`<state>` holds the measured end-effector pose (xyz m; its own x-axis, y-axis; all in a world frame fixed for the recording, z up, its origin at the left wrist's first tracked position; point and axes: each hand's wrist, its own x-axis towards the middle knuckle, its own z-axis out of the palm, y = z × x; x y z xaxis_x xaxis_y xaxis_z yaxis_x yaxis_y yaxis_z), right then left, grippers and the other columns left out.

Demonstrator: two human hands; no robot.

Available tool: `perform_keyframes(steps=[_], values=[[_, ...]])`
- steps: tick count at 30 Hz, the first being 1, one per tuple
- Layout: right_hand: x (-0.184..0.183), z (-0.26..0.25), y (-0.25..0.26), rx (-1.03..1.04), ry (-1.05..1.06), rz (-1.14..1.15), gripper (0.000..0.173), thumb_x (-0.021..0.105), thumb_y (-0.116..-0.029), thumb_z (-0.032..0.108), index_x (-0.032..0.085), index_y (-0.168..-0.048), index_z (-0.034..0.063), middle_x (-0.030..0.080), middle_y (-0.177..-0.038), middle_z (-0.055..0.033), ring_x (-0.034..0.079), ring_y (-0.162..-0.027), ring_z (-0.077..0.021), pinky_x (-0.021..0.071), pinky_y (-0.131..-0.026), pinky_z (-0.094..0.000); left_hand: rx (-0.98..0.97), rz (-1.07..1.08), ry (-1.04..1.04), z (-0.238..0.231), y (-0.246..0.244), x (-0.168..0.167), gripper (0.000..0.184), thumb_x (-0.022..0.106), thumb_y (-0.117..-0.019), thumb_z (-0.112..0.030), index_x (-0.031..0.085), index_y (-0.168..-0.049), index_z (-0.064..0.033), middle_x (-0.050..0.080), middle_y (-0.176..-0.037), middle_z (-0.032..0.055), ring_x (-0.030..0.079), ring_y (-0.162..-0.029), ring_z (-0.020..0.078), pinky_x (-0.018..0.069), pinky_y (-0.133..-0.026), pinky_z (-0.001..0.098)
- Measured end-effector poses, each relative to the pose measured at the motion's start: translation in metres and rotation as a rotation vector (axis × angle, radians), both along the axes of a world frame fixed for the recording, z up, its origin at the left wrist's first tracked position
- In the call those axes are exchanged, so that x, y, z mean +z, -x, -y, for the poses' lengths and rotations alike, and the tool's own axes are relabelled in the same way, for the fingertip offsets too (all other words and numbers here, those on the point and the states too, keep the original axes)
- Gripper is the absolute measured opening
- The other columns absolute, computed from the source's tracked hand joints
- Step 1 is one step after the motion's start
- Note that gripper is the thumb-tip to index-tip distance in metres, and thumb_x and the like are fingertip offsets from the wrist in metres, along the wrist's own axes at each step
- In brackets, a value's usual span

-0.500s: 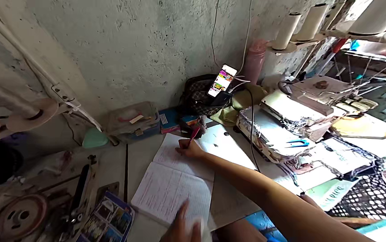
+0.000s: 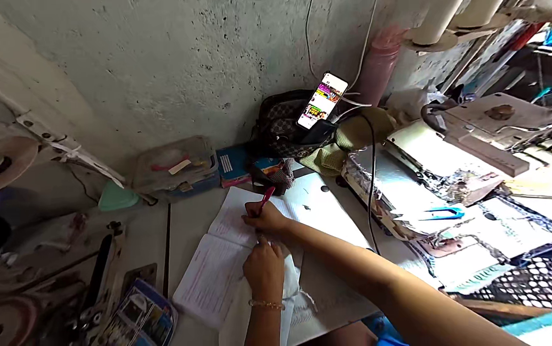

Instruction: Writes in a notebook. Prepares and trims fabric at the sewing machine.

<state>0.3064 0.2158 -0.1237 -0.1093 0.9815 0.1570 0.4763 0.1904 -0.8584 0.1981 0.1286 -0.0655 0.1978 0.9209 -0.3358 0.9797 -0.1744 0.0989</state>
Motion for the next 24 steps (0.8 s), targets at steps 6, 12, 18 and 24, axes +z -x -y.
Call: perform_keyframes(steps=[6, 12, 18, 24], values=[[0.0018, -0.0001, -0.0009, 0.007, 0.007, 0.054, 0.027, 0.061, -0.0952, 0.02, 0.058, -0.079, -0.0016, 0.052, -0.069, -0.0086, 0.051, -0.069, -0.0216, 0.0416, -0.068, -0.0423, -0.007, 0.004, -0.039, 0.0014, -0.0008, -0.0037, 0.047, 0.041, -0.1084, -0.033, 0.058, -0.14, -0.002, 0.073, -0.111, 0.0176, 0.071, -0.105, 0.0326, 0.0544, -0.086, 0.0485], [-0.0009, -0.0001, -0.0007, -0.014, 0.007, 0.023, 0.023, 0.062, -0.0923, 0.017, 0.057, -0.078, -0.0009, 0.051, -0.068, -0.0075, 0.051, -0.069, -0.0203, 0.0423, -0.067, -0.042, 0.022, 0.016, -0.009, 0.0026, -0.0026, -0.0014, 0.048, 0.042, -0.1081, -0.034, 0.057, -0.141, -0.0022, 0.073, -0.114, 0.0187, 0.07, -0.107, 0.0345, 0.054, -0.088, 0.0504], [0.0009, -0.0025, -0.0005, -0.021, 0.031, 0.028, 0.021, 0.061, -0.0925, 0.015, 0.059, -0.081, -0.0025, 0.055, -0.073, -0.0114, 0.055, -0.073, -0.0241, 0.0438, -0.071, -0.0452, 0.023, -0.03, -0.015, 0.0028, -0.004, 0.0008, 0.048, 0.042, -0.108, -0.034, 0.057, -0.141, -0.0031, 0.072, -0.114, 0.0181, 0.07, -0.108, 0.0339, 0.0538, -0.088, 0.05], [-0.0004, -0.0024, -0.0004, -0.003, 0.026, 0.058, 0.02, 0.06, -0.0916, 0.015, 0.06, -0.084, -0.0028, 0.058, -0.074, -0.0144, 0.058, -0.076, -0.029, 0.0445, -0.071, -0.0497, 0.032, -0.063, -0.019, 0.0027, -0.006, -0.0008, 0.048, 0.041, -0.1081, -0.036, 0.057, -0.142, -0.0049, 0.073, -0.115, 0.0172, 0.07, -0.108, 0.0324, 0.054, -0.088, 0.0498]])
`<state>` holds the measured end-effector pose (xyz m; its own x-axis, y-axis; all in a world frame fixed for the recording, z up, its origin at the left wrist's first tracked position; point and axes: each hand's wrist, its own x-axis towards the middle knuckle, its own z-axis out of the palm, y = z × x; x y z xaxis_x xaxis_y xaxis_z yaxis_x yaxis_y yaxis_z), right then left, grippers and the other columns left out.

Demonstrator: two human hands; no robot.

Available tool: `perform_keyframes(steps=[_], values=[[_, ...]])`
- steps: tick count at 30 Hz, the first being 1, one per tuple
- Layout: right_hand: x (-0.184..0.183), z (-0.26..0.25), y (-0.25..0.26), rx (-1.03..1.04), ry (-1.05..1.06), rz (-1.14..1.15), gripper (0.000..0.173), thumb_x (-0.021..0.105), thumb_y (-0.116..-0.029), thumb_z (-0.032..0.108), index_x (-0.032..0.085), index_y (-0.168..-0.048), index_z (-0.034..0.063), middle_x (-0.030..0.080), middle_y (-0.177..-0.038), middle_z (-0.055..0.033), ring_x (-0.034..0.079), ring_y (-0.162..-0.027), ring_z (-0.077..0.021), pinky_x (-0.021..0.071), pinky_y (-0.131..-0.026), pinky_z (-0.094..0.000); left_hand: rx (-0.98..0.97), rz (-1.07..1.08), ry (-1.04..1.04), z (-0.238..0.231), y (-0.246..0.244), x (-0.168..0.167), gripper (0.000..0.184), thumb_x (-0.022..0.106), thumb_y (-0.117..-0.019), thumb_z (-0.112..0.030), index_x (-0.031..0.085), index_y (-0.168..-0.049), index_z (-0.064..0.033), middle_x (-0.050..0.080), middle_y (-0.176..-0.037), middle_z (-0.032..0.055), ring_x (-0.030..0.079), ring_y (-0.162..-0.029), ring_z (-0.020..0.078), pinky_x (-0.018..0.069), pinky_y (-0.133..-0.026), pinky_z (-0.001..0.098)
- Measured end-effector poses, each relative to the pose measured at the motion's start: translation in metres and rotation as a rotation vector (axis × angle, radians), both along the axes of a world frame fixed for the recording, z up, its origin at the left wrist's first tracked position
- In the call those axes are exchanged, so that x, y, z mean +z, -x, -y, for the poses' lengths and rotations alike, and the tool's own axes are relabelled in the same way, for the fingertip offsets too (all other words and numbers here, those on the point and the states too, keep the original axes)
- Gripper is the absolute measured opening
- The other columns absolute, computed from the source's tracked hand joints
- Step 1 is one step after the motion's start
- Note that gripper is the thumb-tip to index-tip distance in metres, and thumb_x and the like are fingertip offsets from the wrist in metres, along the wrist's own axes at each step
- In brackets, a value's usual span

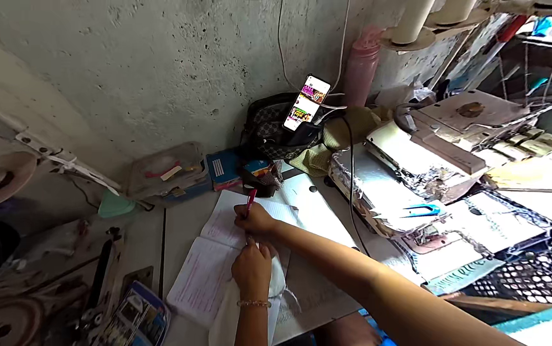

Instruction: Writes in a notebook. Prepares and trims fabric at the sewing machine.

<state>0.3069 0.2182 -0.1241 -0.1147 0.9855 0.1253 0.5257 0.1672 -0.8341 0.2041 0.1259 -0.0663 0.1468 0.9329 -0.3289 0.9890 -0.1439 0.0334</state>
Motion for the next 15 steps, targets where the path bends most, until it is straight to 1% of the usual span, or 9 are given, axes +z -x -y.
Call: perform_keyframes(steps=[3, 4, 5, 8, 10, 11, 13, 14, 15], values=[[0.003, -0.001, 0.0, 0.006, 0.01, 0.008, 0.019, 0.059, -0.0925, 0.014, 0.062, -0.087, -0.004, 0.061, -0.078, -0.0165, 0.06, -0.08, -0.0309, 0.0455, -0.074, -0.0515, 0.006, -0.006, -0.011, 0.0, -0.001, 0.0, 0.047, 0.042, -0.1081, -0.036, 0.058, -0.14, -0.0049, 0.073, -0.114, 0.017, 0.071, -0.108, 0.0328, 0.054, -0.088, 0.0495], [0.002, -0.001, -0.001, 0.005, -0.004, -0.015, 0.019, 0.059, -0.0921, 0.014, 0.061, -0.085, -0.0035, 0.059, -0.076, -0.0153, 0.059, -0.077, -0.0295, 0.0448, -0.073, -0.0504, 0.007, -0.004, -0.016, 0.0, -0.001, -0.001, 0.047, 0.042, -0.108, -0.035, 0.059, -0.14, -0.0049, 0.073, -0.113, 0.017, 0.071, -0.107, 0.0332, 0.0541, -0.087, 0.0497], [0.001, -0.001, -0.002, 0.001, -0.007, -0.059, 0.019, 0.06, -0.0918, 0.014, 0.06, -0.082, -0.0027, 0.057, -0.073, -0.0131, 0.056, -0.074, -0.0268, 0.0438, -0.071, -0.0479, 0.008, -0.003, -0.017, 0.001, 0.0, -0.001, 0.047, 0.043, -0.108, -0.035, 0.058, -0.141, -0.005, 0.073, -0.113, 0.0173, 0.071, -0.106, 0.0335, 0.0541, -0.087, 0.05], [0.0, -0.004, -0.007, -0.061, 0.029, -0.321, 0.023, 0.062, -0.0925, 0.012, 0.052, -0.074, 0.004, 0.045, -0.064, 0.0005, 0.045, -0.06, -0.0103, 0.0391, -0.061, -0.0307, 0.005, 0.006, -0.036, 0.001, 0.0, -0.003, 0.051, 0.044, -0.1076, -0.035, 0.05, -0.15, -0.0069, 0.074, -0.111, 0.0181, 0.071, -0.105, 0.0348, 0.0539, -0.087, 0.0511], [0.002, -0.008, -0.008, -0.082, 0.088, -0.485, 0.029, 0.062, -0.098, 0.015, 0.05, -0.074, 0.0063, 0.043, -0.063, 0.0036, 0.044, -0.058, -0.0067, 0.039, -0.059, -0.0265, 0.002, 0.018, -0.051, 0.0, 0.001, -0.005, 0.054, 0.044, -0.1075, -0.035, 0.044, -0.155, -0.0091, 0.074, -0.111, 0.0183, 0.071, -0.104, 0.036, 0.0537, -0.087, 0.0521], [0.004, -0.009, -0.009, -0.081, 0.131, -0.539, 0.03, 0.062, -0.1011, 0.02, 0.052, -0.077, 0.0051, 0.047, -0.064, 0.0028, 0.046, -0.058, -0.0066, 0.0407, -0.059, -0.026, 0.0, 0.033, -0.066, -0.001, 0.002, -0.007, 0.054, 0.044, -0.1073, -0.035, 0.044, -0.155, -0.0099, 0.074, -0.11, 0.0186, 0.071, -0.103, 0.0367, 0.0537, -0.087, 0.0528], [0.01, -0.01, -0.01, -0.066, 0.244, -0.607, 0.03, 0.059, -0.1053, 0.027, 0.058, -0.094, -0.0008, 0.06, -0.069, -0.0022, 0.057, -0.058, -0.0074, 0.0488, -0.058, -0.0243, -0.008, 0.155, -0.11, 0.001, 0.01, -0.012, 0.054, 0.048, -0.1063, -0.032, 0.045, -0.154, -0.008, 0.073, -0.11, 0.0218, 0.071, -0.102, 0.0407, 0.0529, -0.088, 0.0566], [0.014, -0.009, -0.01, -0.066, 0.298, -0.614, 0.033, 0.057, -0.1066, 0.031, 0.058, -0.105, -0.0027, 0.061, -0.071, -0.0042, 0.058, -0.057, -0.0089, 0.0508, -0.058, -0.0253, -0.012, 0.301, -0.129, 0.005, 0.02, -0.015, 0.052, 0.052, -0.1049, -0.028, 0.048, -0.152, -0.0049, 0.072, -0.112, 0.0249, 0.07, -0.103, 0.044, 0.0518, -0.089, 0.0601], [0.018, -0.007, -0.012, -0.073, 0.324, -0.595, 0.039, 0.054, -0.1077, 0.034, 0.058, -0.114, -0.0042, 0.059, -0.075, -0.0062, 0.056, -0.059, -0.011, 0.0507, -0.06, -0.0279, -0.012, 0.486, -0.116, 0.013, 0.031, -0.015, 0.051, 0.055, -0.1035, -0.023, 0.049, -0.149, -0.0025, 0.07, -0.118, 0.027, 0.069, -0.107, 0.0452, 0.0505, -0.093, 0.0624]])
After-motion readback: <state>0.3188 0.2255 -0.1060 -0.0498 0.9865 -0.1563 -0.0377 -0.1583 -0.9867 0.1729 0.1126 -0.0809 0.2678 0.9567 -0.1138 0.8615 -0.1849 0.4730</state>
